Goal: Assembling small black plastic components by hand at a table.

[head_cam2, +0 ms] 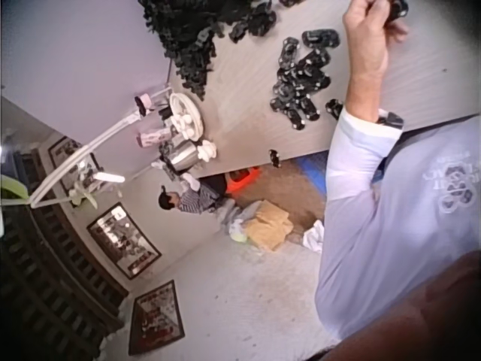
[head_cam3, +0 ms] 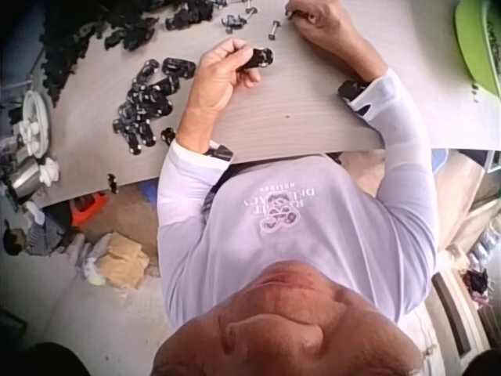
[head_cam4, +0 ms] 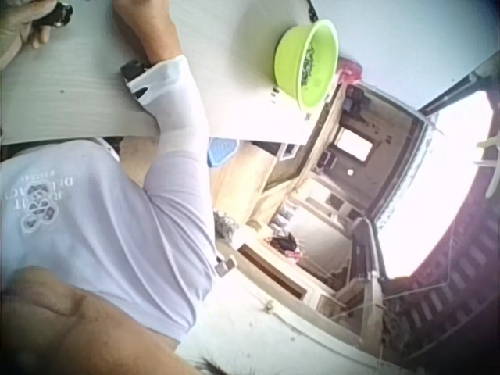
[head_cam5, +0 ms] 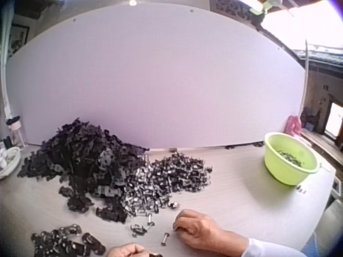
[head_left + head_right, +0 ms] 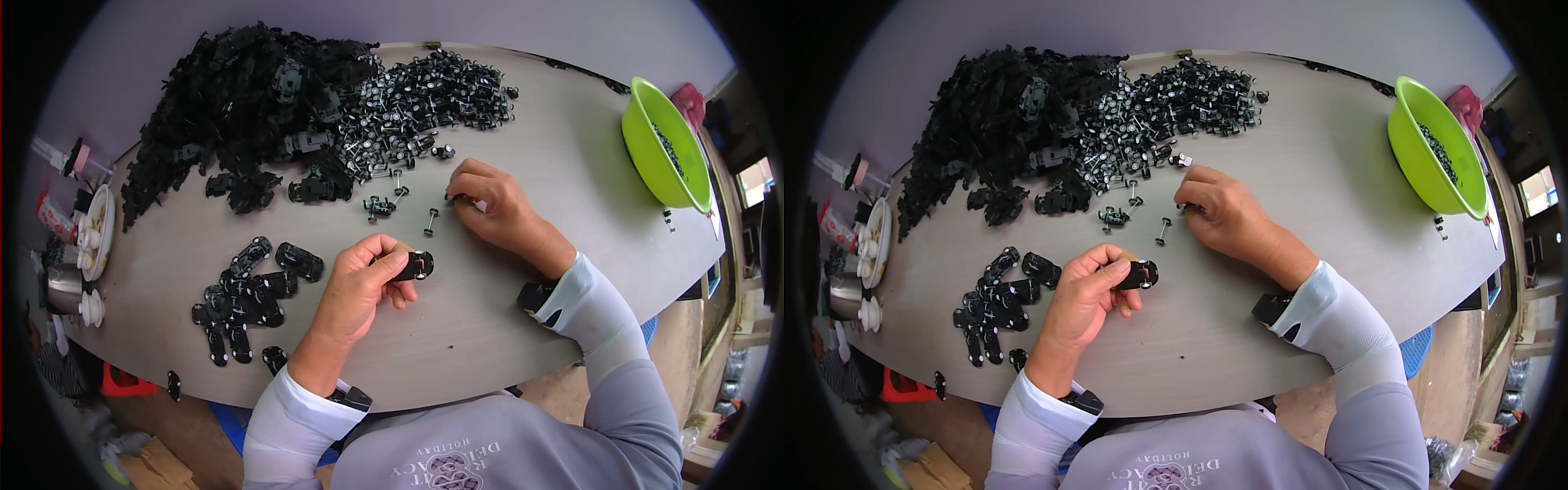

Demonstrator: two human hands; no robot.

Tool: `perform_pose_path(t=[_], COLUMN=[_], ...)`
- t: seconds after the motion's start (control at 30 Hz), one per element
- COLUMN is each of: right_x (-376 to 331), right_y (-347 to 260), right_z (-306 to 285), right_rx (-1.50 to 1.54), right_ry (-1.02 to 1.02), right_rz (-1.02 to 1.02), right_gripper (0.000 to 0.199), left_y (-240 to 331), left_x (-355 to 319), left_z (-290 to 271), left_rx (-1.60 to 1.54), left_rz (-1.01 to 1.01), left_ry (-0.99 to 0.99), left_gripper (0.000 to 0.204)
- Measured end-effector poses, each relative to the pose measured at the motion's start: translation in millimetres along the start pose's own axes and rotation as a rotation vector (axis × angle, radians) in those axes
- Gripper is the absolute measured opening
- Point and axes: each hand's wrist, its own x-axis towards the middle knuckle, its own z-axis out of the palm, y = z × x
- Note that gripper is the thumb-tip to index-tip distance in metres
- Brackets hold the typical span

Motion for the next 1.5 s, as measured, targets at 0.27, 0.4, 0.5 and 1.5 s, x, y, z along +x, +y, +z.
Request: perform_pose_path(t=[0.27,0.4,0.5,1.5], right_x=[-1,-5,-10,-17], right_y=[-1,3,-9,-77], right_z=[-28,-32,-33,23], right_rx=[0.263,0.104,-0.018,0.088], right_ry=[-0.187,0.029,-0.075,-0.048], right_rz=[0.543,0.355,0.385,-0.132], right_gripper=[0.013,0.014,0.012,0.015], left_y=[1,2,3,-2], left_x=[0,1,-1,1], left_z=[1,0,-2,1], left_rx=[0.028,-0.003,-0.031,-0.164], left_rz=[-0.021,-0.029,-0.034,-0.045], left_ry=[0.024,0.013,0.021,-0.059], left_gripper=[0.017,0.02,0.023,0.023])
